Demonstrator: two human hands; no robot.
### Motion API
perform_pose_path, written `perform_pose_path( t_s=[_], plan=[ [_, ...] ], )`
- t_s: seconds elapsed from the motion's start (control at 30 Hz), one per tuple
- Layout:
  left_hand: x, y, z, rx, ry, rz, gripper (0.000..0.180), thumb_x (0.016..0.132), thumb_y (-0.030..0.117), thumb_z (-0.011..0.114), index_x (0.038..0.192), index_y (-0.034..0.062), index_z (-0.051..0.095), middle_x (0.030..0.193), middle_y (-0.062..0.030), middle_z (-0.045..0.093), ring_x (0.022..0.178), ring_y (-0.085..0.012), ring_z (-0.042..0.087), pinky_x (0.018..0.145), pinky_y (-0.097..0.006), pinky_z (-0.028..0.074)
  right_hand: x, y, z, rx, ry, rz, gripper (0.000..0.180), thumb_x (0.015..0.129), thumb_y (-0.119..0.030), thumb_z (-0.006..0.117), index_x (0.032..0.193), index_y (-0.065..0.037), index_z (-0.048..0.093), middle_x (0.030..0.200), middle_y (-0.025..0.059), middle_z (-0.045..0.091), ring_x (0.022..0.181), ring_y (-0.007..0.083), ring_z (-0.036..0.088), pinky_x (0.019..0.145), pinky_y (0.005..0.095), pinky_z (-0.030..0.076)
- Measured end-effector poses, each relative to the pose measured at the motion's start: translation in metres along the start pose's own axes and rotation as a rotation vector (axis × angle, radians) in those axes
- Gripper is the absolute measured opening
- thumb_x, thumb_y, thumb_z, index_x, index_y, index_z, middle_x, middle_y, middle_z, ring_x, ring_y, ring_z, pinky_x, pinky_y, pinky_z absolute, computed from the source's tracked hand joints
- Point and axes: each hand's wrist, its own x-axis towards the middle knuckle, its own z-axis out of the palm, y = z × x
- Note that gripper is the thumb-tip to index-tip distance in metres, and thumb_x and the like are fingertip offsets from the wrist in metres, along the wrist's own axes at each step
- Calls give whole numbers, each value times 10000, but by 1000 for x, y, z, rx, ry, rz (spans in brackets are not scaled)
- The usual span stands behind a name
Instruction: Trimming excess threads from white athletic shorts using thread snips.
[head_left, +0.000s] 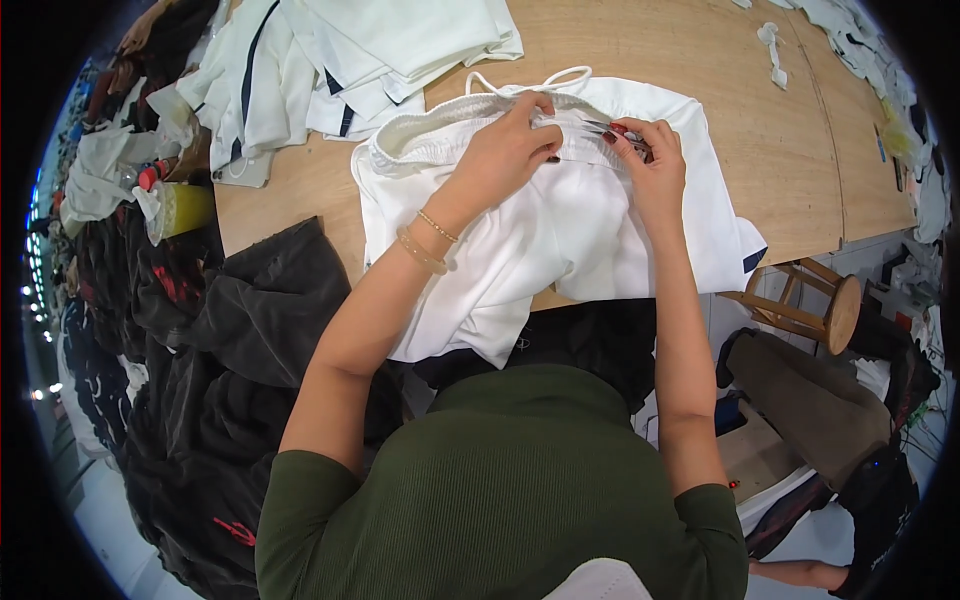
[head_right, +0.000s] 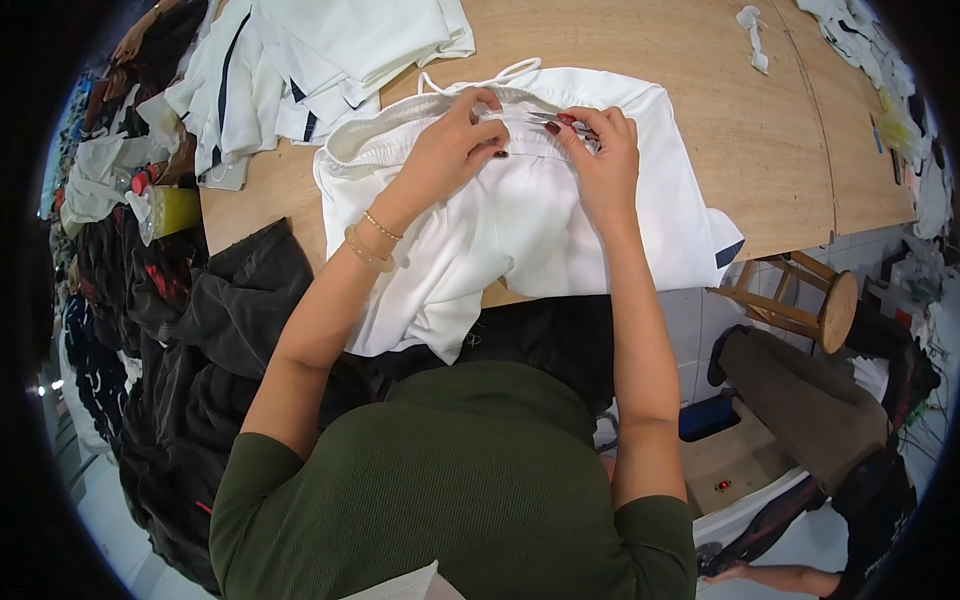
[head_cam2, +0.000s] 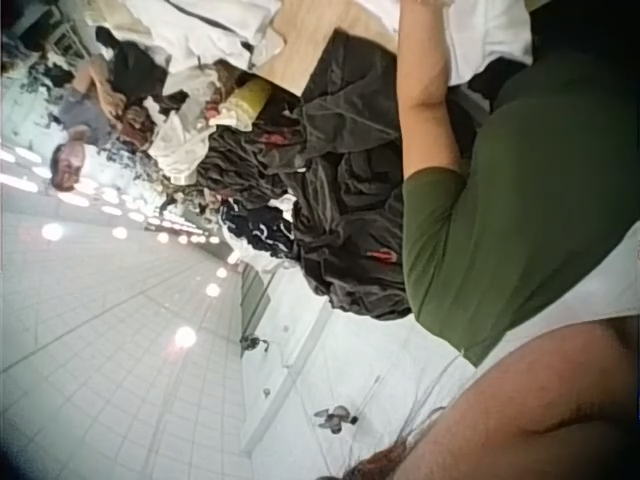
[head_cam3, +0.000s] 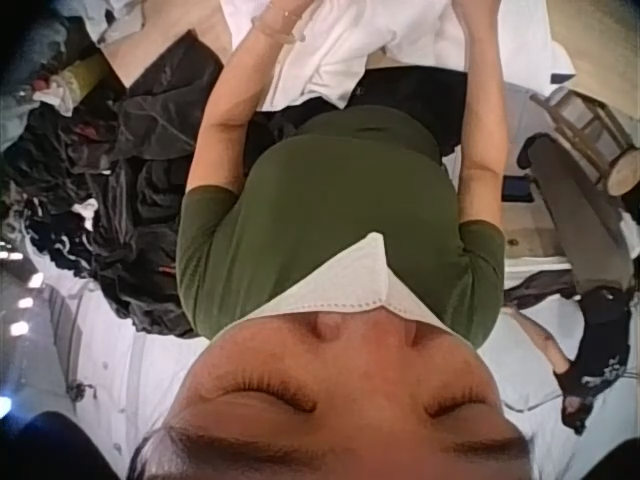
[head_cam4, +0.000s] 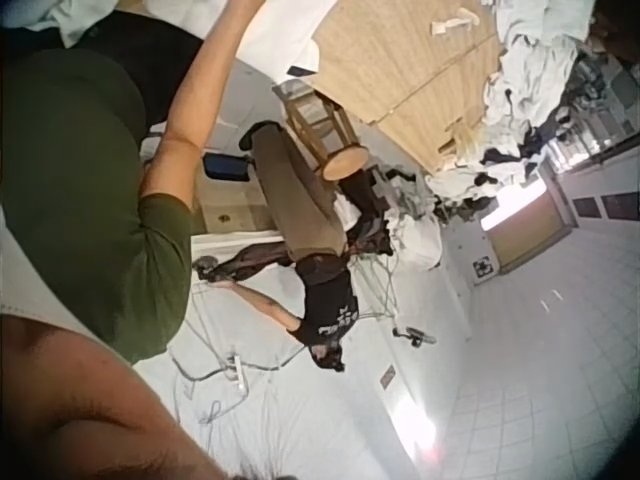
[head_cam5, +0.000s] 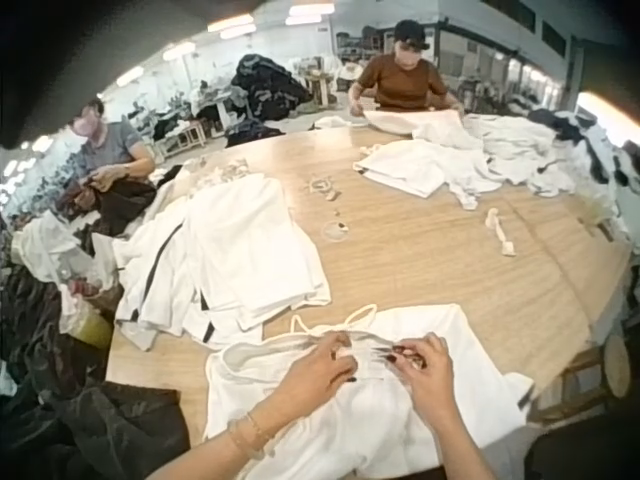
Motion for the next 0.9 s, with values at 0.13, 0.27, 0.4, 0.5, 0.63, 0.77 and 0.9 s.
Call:
perform_pose_path(
  t_s=[0.13,0.27,0.4,0.5,0.63,0.77,0.9],
  plan=[
    [4,-14,-4,-546,106,-359,183,840,123,615,997,90,526,1066,-71,506,753,-231,579,670,-367,473,1,7,2,68,24,14,181,786,-176,725,920,-58,693,790,26,519,809,170,478,717,275,421],
    [1,12,-7,-67,24,-99,184,826,97,619,983,85,525,1085,-52,509,783,-235,582,670,-359,475,2,11,0,144,55,44,179,789,-172,724,922,-56,692,788,26,520,810,163,481,712,268,423],
    [0,6,7,74,92,-36,187,795,48,643,946,89,539,1051,-54,498,806,-206,560,692,-329,475,2,11,1,135,56,45,171,793,-166,724,920,-57,693,791,25,524,813,158,481,711,264,423],
    [0,-14,7,-319,192,-196,128,796,51,643,874,69,544,1054,-63,499,816,-228,567,695,-342,477,2,9,3,151,47,29,170,793,-164,724,922,-57,693,793,24,525,812,157,480,711,263,423],
    [2,14,-1,-106,33,-186,99,813,42,608,862,61,525,1066,-79,504,849,-248,577,679,-369,471,2,11,0,153,61,67,173,791,-162,725,926,-58,693,800,22,527,810,157,480,716,260,422],
    [-2,7,8,85,91,-7,188,816,13,600,962,53,488,1047,-80,501,807,-237,576,681,-351,474,2,7,0,108,45,65,176,794,-165,725,934,-63,695,809,20,532,818,154,486,719,257,425],
    [2,-6,3,-219,122,-220,169,808,11,620,933,47,512,1050,-71,497,781,-223,583,675,-348,480,4,14,0,189,21,77,177,800,-157,718,950,-66,698,826,25,537,834,151,507,734,252,439]
  ],
)
